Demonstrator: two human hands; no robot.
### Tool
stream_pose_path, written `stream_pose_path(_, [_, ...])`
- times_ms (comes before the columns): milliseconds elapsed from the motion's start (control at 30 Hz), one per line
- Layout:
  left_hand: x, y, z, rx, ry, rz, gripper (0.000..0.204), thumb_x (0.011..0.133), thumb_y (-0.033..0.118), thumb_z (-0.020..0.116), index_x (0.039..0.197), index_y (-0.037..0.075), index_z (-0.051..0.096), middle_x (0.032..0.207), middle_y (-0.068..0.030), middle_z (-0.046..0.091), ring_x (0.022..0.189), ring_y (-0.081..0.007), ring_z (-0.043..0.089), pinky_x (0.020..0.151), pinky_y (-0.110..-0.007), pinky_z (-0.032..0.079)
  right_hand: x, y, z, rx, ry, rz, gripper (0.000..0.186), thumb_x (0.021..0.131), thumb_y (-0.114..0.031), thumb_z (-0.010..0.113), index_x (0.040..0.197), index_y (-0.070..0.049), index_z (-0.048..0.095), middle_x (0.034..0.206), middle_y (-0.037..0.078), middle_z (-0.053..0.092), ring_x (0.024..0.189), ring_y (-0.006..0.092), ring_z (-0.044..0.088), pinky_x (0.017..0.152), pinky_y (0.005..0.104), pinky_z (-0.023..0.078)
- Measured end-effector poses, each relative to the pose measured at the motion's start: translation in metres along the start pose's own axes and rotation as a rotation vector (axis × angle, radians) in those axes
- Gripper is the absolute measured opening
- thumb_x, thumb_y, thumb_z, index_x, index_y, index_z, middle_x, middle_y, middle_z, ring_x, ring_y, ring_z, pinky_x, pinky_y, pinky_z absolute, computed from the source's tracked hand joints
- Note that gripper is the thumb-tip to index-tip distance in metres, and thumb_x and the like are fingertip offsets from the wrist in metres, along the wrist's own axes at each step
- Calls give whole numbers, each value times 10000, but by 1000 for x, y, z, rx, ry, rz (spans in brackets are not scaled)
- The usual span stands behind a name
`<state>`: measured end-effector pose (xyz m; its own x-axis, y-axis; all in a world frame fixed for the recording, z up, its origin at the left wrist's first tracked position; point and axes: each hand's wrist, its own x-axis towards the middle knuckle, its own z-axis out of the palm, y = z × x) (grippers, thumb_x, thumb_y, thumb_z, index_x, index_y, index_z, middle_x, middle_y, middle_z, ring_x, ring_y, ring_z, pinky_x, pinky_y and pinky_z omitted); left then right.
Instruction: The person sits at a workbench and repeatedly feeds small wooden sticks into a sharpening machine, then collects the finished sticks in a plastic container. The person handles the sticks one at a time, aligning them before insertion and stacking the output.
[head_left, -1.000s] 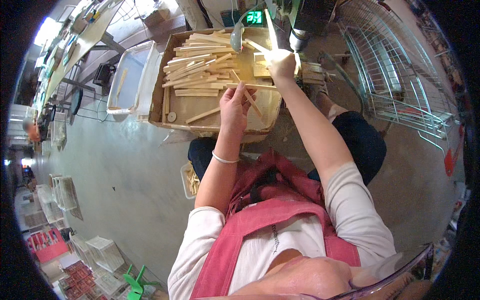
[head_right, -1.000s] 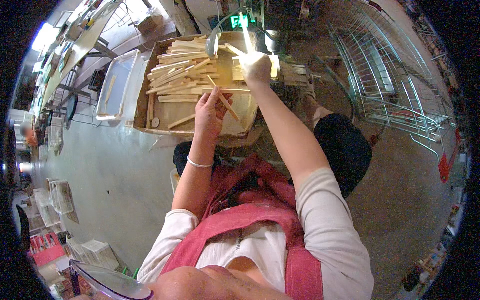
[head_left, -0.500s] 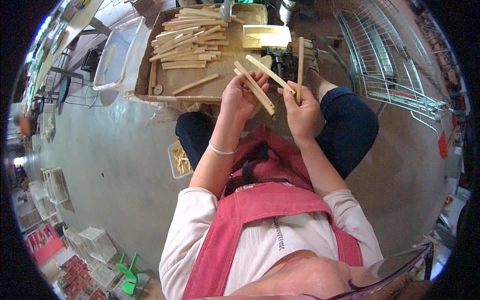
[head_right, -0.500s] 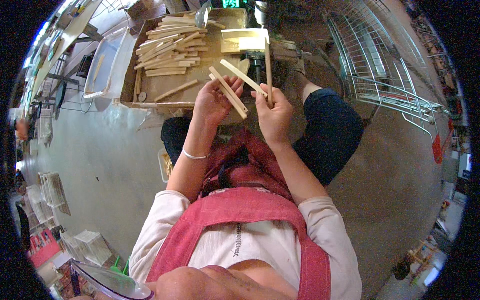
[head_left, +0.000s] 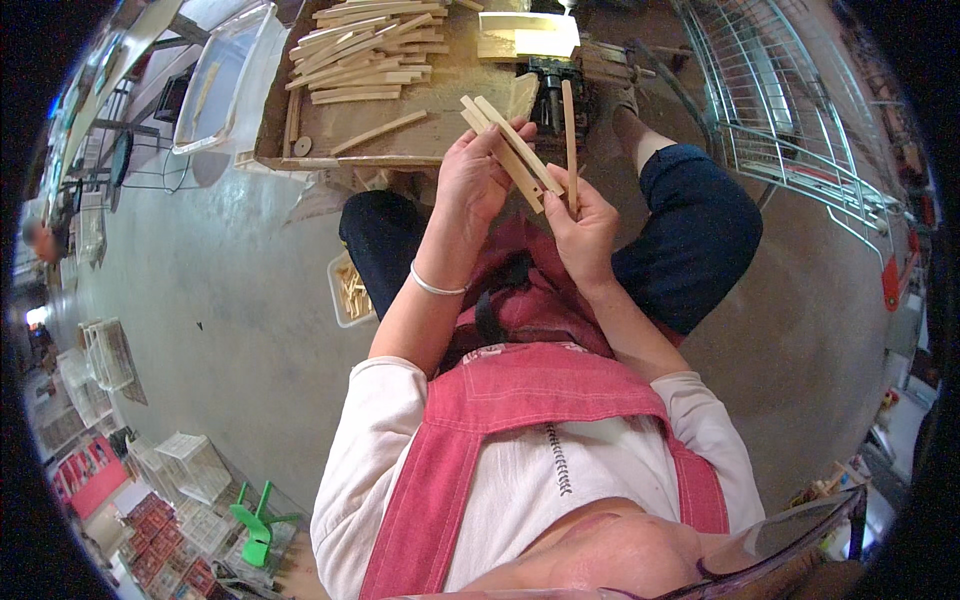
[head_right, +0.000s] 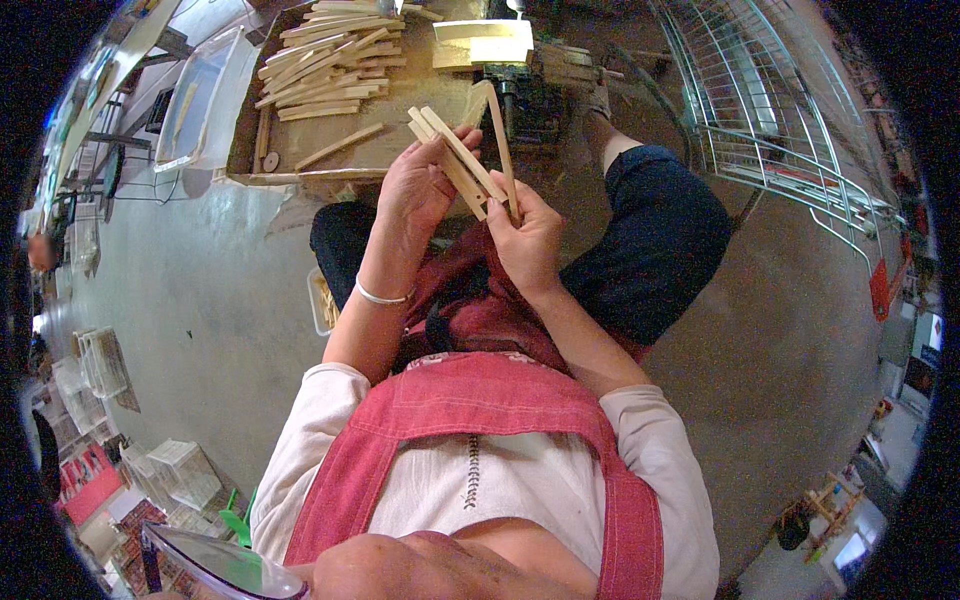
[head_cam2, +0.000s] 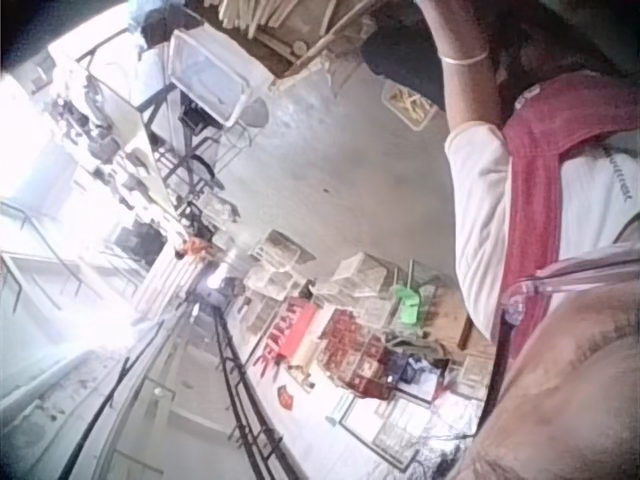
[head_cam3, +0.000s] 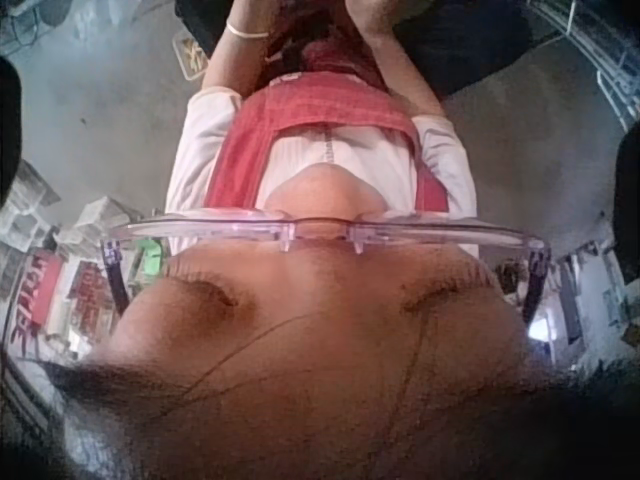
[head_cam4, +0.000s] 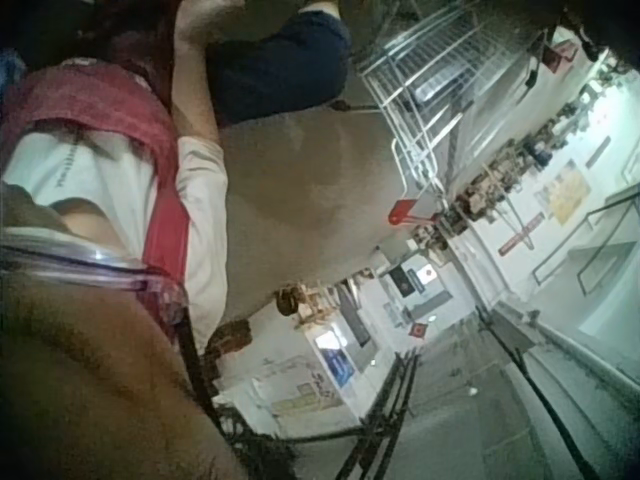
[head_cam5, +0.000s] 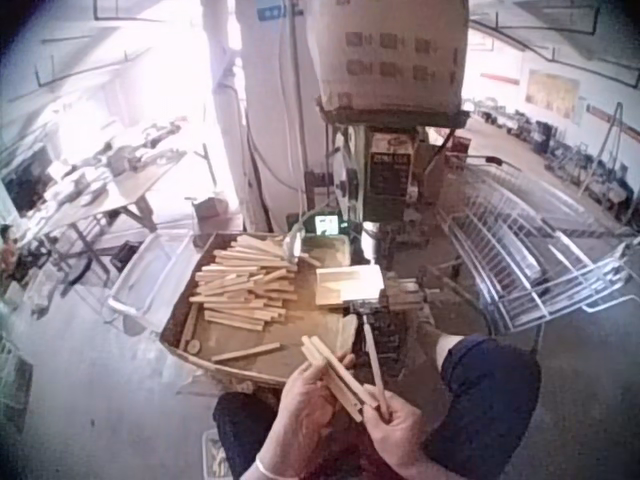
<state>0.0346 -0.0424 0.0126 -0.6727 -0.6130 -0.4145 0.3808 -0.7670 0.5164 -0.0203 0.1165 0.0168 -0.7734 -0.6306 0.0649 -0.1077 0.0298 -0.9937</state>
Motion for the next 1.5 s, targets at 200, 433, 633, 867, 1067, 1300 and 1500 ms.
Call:
stream_pose_path(200, [-9,1,10,32,17,24,352,1097,165,452,1342,-83,500,1328,-230,639,1207,-341,658,1011,-462,578,0,4,-6,209,-7,255,289,988,-72,653,1260,20,694,889,-33,664,678,20,533,594,205,449])
stream_pose_path(433, [-10,-1,8,-91,-82,29,360,1092,172,471,1381,-43,462,1369,-236,601,1259,-372,622,1017,-493,569,-7,-8,3,180,-35,215,312,989,-60,655,1285,36,677,986,18,720,812,55,642,729,226,538])
stream_pose_path(633, [-11,-4,6,-9,-128,89,348,1059,95,512,1370,-56,476,1373,-236,605,1205,-366,660,1017,-486,576,-8,-14,6,-14,0,-12,323,992,-57,651,1296,48,666,1053,58,743,915,78,668,818,247,552])
stream_pose_path(867, [-10,-3,5,-35,-170,44,395,1055,158,481,1386,-59,486,1357,-216,624,1177,-317,670,970,-475,587,-5,-9,5,-47,36,-45,318,984,-58,656,1289,26,682,949,16,722,771,44,602,678,242,523])
stream_pose_path(1067, [-12,-8,6,-42,-145,83,377,1076,202,505,1362,-44,500,1335,-218,634,1193,-342,663,945,-479,597,-9,-18,2,-81,-51,41,328,997,-73,673,1311,23,675,1081,29,745,913,51,650,808,233,543])
stream_pose_path(1300, [-17,-5,8,-19,-161,82,358,1082,175,496,1361,-49,499,1346,-238,627,1225,-369,651,950,-466,597,-4,-13,5,-110,-5,-122,352,971,-35,668,1320,11,674,1032,80,766,817,59,660,718,249,551])
stream_pose_path(1500, [-11,-3,-2,-59,-232,11,357,1060,145,533,1356,-54,513,1247,-210,673,1079,-326,703,915,-433,603,-4,-22,-5,16,-241,-92,298,955,-39,654,1240,32,698,971,79,746,830,79,669,740,254,553])
